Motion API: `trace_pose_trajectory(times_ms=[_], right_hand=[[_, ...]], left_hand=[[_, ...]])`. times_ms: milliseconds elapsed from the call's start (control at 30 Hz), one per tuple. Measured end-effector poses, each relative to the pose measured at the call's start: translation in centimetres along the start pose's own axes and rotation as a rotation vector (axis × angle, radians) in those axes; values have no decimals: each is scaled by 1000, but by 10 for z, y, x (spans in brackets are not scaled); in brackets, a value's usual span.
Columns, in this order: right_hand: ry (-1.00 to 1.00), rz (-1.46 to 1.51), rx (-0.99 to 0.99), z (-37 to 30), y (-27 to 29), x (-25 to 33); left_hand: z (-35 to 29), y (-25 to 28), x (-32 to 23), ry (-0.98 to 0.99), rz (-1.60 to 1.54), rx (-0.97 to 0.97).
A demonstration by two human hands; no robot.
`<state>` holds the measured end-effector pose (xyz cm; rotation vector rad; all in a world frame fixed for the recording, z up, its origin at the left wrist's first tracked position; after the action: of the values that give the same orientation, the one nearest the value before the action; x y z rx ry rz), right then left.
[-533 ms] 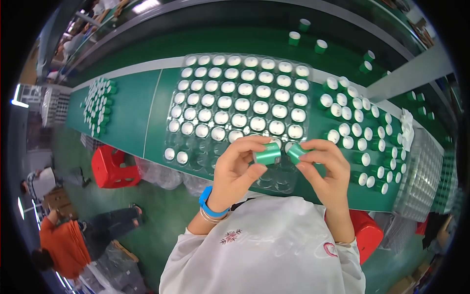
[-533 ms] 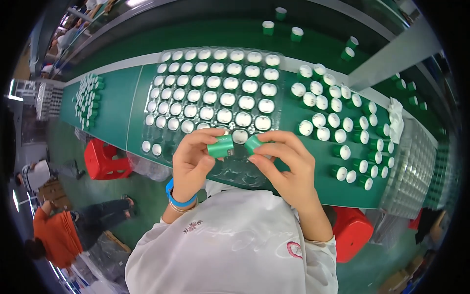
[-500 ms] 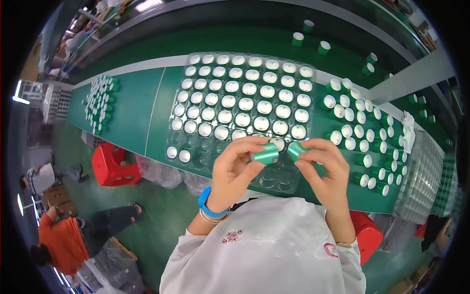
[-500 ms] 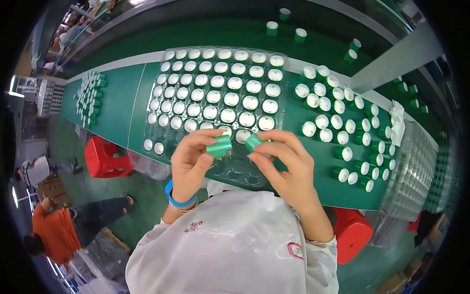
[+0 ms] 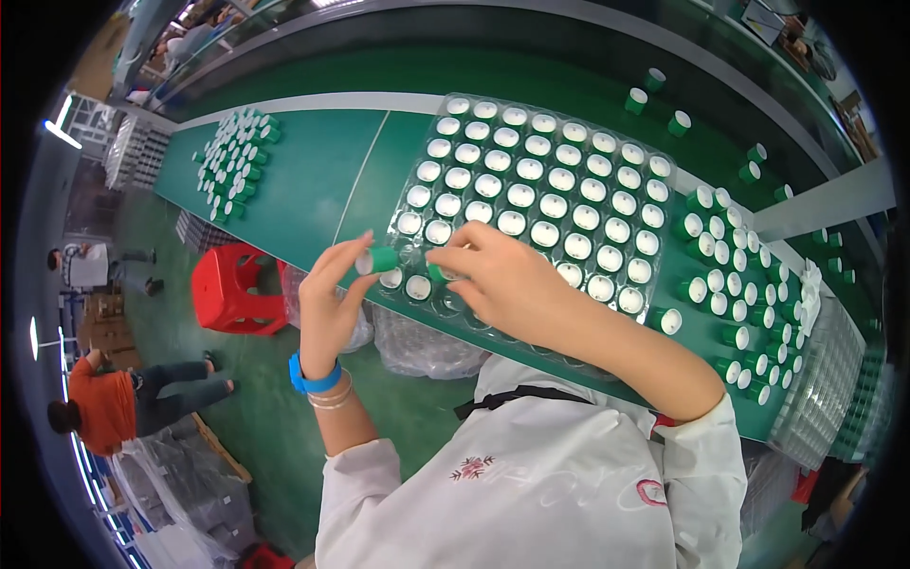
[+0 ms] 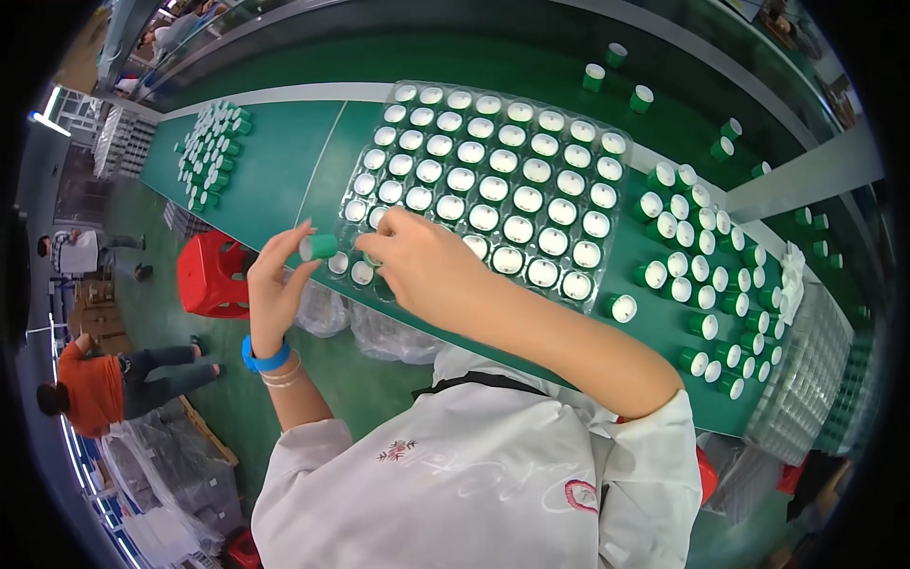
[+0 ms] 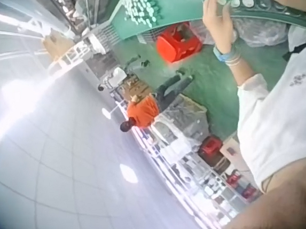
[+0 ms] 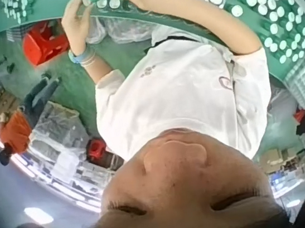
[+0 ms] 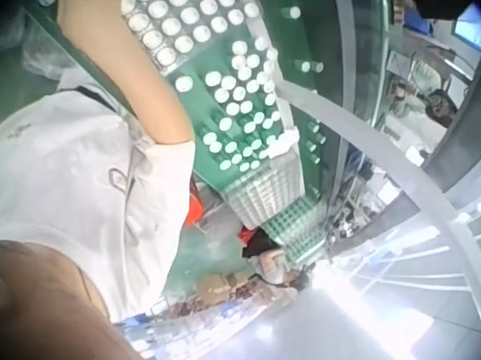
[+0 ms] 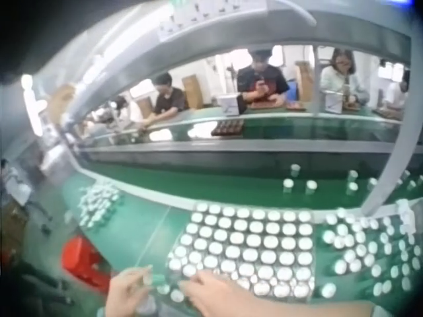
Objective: The person assembles small electronic components by hand, placing them into a plastic tray on a production line.
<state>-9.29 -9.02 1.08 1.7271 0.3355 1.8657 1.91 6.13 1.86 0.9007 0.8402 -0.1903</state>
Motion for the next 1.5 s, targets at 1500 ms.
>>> trace_pose_trajectory(times_ms=[1500], right_hand=[[88, -529, 136, 90, -80, -13]], left_hand=[[19, -4, 34, -129, 215, 92]])
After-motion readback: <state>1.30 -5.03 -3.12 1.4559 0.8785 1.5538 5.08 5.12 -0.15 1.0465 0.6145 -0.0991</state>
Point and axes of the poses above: each hand's wrist, its own z-axis towards the middle knuckle, its own y-axis out of the back of the hand, x = y × z, the point moved 5 cm from there along z, towards the middle knuckle, and after that the axes turned 9 degrees about -y, right-handed, at the moved point
